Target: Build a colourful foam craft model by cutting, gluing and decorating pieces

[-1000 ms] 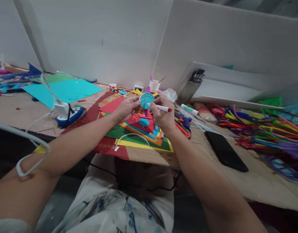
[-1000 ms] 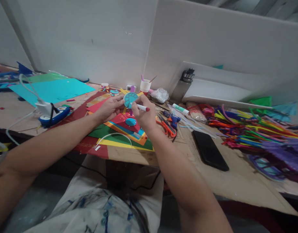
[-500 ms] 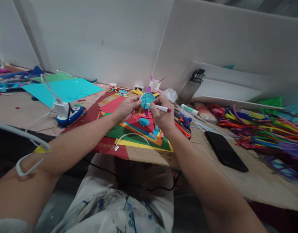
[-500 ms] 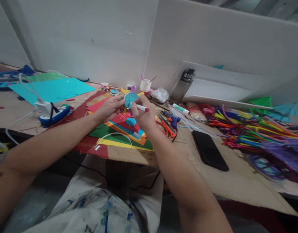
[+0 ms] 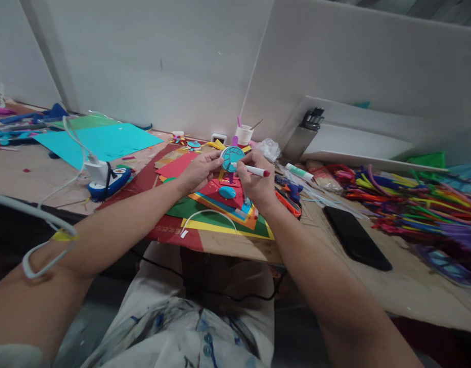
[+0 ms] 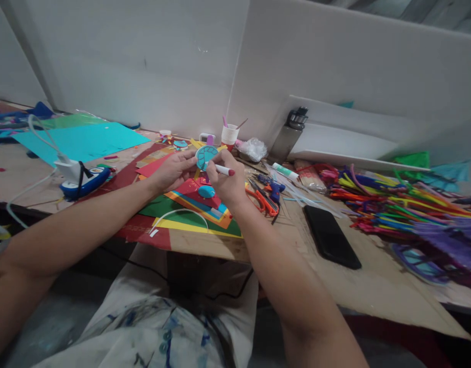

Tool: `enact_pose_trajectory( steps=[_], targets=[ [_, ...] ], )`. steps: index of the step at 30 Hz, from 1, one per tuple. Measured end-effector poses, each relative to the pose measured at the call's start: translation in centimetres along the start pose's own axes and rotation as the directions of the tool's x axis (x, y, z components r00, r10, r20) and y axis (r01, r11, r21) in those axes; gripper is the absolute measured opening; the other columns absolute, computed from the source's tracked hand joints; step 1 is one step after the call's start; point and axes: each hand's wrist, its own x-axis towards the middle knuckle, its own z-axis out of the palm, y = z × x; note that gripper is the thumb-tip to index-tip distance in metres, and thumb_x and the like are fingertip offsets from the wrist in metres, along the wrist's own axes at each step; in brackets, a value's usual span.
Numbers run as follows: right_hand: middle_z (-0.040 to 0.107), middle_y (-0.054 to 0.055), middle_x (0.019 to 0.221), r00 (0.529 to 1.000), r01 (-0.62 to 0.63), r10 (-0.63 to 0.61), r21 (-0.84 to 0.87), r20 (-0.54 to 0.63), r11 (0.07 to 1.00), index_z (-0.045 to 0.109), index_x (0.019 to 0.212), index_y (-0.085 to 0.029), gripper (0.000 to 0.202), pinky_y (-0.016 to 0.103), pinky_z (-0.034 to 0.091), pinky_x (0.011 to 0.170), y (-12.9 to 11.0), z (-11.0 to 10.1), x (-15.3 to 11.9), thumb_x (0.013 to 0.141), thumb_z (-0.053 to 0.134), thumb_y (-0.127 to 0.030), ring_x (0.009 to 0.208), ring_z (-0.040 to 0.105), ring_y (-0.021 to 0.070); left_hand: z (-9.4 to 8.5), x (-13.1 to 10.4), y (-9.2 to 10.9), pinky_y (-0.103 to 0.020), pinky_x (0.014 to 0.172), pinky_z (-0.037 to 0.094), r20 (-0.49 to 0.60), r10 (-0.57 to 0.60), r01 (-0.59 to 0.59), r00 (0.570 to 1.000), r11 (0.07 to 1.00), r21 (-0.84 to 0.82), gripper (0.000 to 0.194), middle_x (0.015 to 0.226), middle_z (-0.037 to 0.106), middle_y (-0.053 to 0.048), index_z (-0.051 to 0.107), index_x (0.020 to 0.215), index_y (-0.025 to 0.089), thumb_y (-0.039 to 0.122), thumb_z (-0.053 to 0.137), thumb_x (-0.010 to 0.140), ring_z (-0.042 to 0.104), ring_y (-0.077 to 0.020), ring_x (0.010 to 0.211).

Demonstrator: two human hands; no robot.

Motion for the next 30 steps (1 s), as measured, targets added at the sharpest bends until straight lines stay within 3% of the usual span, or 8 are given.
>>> enact_pose_trajectory(
  steps=[23, 30],
  targets=[
    [0.057, -0.005, 0.056, 1.000, 0.015, -0.015, -0.038, -0.002, 0.999, 0.050, 0.073, -0.023, 0.013, 0.029, 0.042, 0.055, 0.34, 0.00, 0.03, 0.083, 0.057, -0.027, 0.050, 0.055, 0.0139, -0.11, -0.01, 0.02, -0.027, 0.077, 0.052, 0.004, 0.003, -0.003, 1.000, 1.000, 0.000, 0.037, 0.103, 0.073, -0.010, 0.068, 0.112, 0.014, 0.031, 0.073, 0.079, 0.069, -0.0177, 0.089],
    [0.059, -0.002, 0.056, 1.000, 0.002, -0.002, -0.030, 0.007, 1.000, 0.051, 0.072, -0.023, 0.014, 0.030, 0.042, 0.055, 0.35, -0.11, 0.09, 0.082, 0.058, -0.028, 0.050, 0.055, 0.0141, 0.21, -0.34, 0.32, -0.022, 0.074, 0.049, 0.017, -0.008, 0.008, 1.000, 1.000, -0.010, 0.022, 0.101, 0.074, -0.004, 0.069, 0.106, 0.016, 0.017, 0.052, 0.093, 0.065, -0.0118, 0.083]
  ],
)
